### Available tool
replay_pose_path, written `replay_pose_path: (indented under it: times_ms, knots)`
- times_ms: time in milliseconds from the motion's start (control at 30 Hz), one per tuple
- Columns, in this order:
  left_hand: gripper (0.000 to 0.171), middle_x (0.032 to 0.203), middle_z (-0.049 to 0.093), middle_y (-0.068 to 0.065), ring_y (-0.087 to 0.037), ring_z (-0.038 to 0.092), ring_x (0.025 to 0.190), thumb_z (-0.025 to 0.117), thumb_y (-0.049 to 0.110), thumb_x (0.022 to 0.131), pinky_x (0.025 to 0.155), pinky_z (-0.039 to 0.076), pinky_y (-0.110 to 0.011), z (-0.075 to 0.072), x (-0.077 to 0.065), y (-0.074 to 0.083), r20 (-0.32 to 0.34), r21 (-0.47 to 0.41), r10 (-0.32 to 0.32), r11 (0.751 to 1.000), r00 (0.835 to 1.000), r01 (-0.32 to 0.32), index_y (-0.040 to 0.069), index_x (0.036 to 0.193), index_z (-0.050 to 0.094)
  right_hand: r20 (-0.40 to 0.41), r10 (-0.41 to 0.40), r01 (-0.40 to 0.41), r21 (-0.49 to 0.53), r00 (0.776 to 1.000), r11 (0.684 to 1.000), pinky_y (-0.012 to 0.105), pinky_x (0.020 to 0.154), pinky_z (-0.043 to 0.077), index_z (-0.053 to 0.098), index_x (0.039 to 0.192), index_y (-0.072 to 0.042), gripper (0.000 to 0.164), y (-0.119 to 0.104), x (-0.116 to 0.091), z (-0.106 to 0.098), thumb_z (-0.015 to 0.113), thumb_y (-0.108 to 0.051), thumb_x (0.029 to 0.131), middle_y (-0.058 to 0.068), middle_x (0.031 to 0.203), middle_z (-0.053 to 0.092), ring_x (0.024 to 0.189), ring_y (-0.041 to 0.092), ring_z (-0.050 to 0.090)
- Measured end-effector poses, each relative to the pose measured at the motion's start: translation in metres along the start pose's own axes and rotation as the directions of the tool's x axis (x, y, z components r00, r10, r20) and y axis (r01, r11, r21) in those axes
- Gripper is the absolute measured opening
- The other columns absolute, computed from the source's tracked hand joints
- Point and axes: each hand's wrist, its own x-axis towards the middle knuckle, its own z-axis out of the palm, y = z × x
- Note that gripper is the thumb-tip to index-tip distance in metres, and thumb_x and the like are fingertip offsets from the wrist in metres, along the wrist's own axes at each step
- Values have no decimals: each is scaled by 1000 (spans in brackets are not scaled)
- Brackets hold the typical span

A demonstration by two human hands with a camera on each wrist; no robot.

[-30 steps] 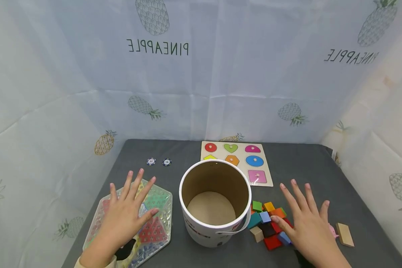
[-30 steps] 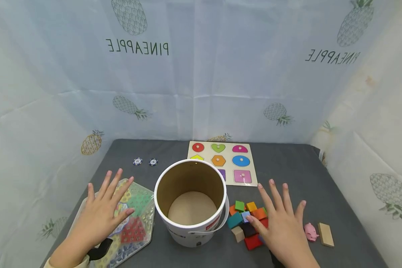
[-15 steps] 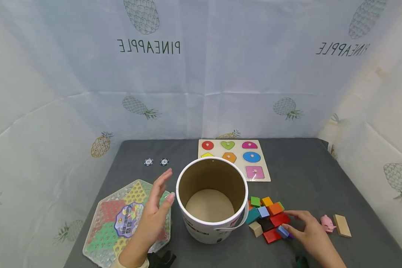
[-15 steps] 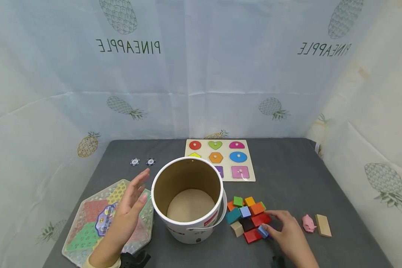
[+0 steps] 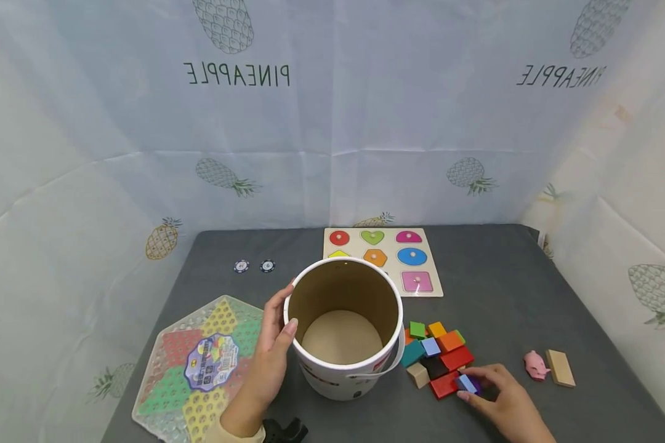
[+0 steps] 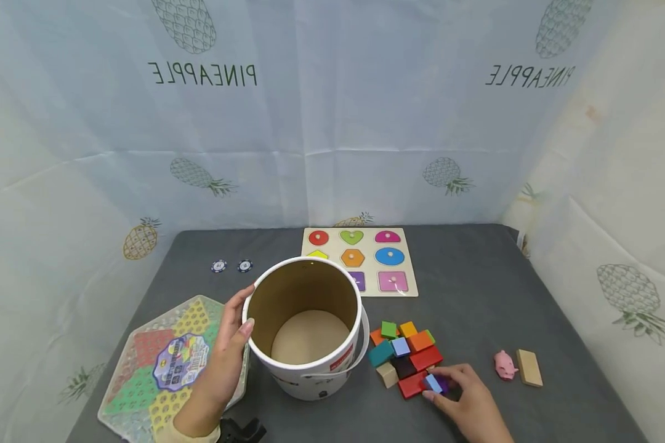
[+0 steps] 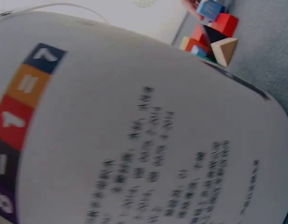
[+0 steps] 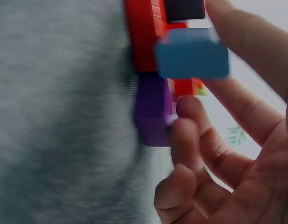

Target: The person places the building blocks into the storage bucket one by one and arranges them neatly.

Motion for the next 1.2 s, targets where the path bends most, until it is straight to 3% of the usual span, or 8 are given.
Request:
replay_pose_path:
  times_ms: [233,400,567,700,867,1000,1100,1200]
  knots:
    - [51,152,21,-10,-32,19,138,29,8,99,107,24,-27,1,0,-7,12,20,-2,1000,1000,2,14,149,19,-57,3,-5,-38,998,999,24,61,42,70,101,-10,40,-1,0,7,82,-35,71,-1,87,54,77,15,49]
    - [52,151,20,-11,-37,19,136,29,10,98,107,23,-29,-2,1,-10,46,20,12,1000,999,-13,14,149,17,-124,1,0,5,992,1000,22,61,45,66,108,-8,42,-14,-4,-2,79,-32,77,3,91,57,78,18,50]
    - [53,150,20,-13,-39,19,135,30,13,97,108,22,-31,-4,1,-15,38,13,16,1000,999,-16,15,148,17,-252,-91,129,136,963,982,19,66,50,61,115,-13,38,-53,-6,-15,75,-25,82,5,99,57,82,18,55]
    - [53,149,22,-15,-42,21,133,30,13,97,106,24,-28,-3,2,-17,36,13,23,1000,999,-23,15,148,17,-352,-215,317,265,911,911,18,74,51,57,113,-13,33,-100,-9,-29,73,-16,85,0,104,56,88,12,59]
    - [54,149,23,-16,-44,22,132,31,14,97,105,25,-28,-4,1,-18,40,2,26,1000,999,-26,15,148,17,-408,-475,611,330,779,719,21,81,50,54,110,-9,37,-161,-10,-44,73,1,80,0,105,54,89,12,59]
    - [54,148,23,-15,-43,23,132,31,16,96,105,26,-30,-4,1,-19,39,-7,26,1000,999,-26,16,148,17,-340,-632,717,376,696,587,26,80,52,57,106,-13,36,-200,-3,-41,75,1,78,-1,103,58,86,14,61]
    - [54,148,23,-14,-43,23,132,31,16,96,105,27,-31,-4,1,-19,35,-8,27,1000,999,-27,16,148,18,-279,-692,740,363,666,566,28,76,53,58,103,-17,33,-219,5,-31,76,-4,79,-4,99,60,83,12,61]
    - [53,148,23,-13,-43,23,132,31,18,96,105,27,-30,-3,0,-19,30,1,25,1000,999,-25,17,148,18,-253,-715,755,293,652,586,26,73,54,58,101,-19,32,-228,11,-23,78,-7,78,-8,96,60,82,8,60]
